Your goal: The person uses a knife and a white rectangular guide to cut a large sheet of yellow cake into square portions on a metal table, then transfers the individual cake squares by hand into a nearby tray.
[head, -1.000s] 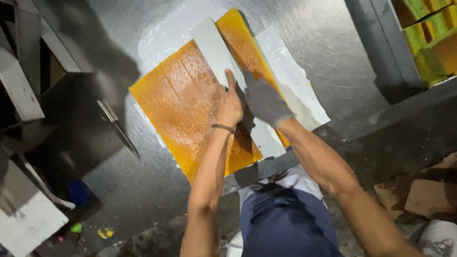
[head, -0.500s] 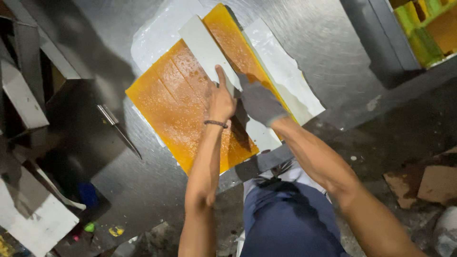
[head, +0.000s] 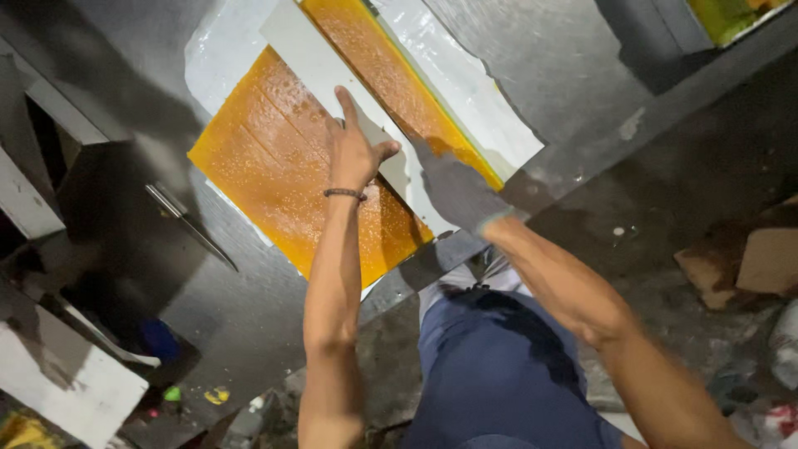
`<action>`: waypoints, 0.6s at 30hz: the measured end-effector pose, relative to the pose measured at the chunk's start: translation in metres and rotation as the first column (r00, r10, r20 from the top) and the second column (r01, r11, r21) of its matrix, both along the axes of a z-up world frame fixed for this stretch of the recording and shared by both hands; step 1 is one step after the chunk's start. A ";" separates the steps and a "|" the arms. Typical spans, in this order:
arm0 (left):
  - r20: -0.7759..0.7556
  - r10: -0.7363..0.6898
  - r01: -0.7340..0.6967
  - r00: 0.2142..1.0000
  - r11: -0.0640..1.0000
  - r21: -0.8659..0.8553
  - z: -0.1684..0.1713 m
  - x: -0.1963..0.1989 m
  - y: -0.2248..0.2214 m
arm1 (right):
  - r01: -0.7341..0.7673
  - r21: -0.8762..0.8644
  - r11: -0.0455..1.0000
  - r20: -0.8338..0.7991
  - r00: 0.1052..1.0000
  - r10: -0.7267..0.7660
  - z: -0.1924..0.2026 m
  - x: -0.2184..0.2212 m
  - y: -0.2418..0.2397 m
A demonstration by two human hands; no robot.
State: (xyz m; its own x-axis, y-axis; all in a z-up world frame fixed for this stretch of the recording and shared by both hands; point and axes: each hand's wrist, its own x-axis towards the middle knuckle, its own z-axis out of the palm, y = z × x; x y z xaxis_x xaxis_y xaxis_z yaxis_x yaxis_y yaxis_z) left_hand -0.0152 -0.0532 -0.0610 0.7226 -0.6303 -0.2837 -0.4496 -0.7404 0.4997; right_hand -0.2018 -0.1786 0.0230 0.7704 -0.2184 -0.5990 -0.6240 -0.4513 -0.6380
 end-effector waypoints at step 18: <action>-0.029 -0.027 0.025 0.999 0.999 -0.041 0.001 0.002 0.001 | 0.014 0.030 0.999 0.087 0.996 -0.017 0.001 -0.123 0.017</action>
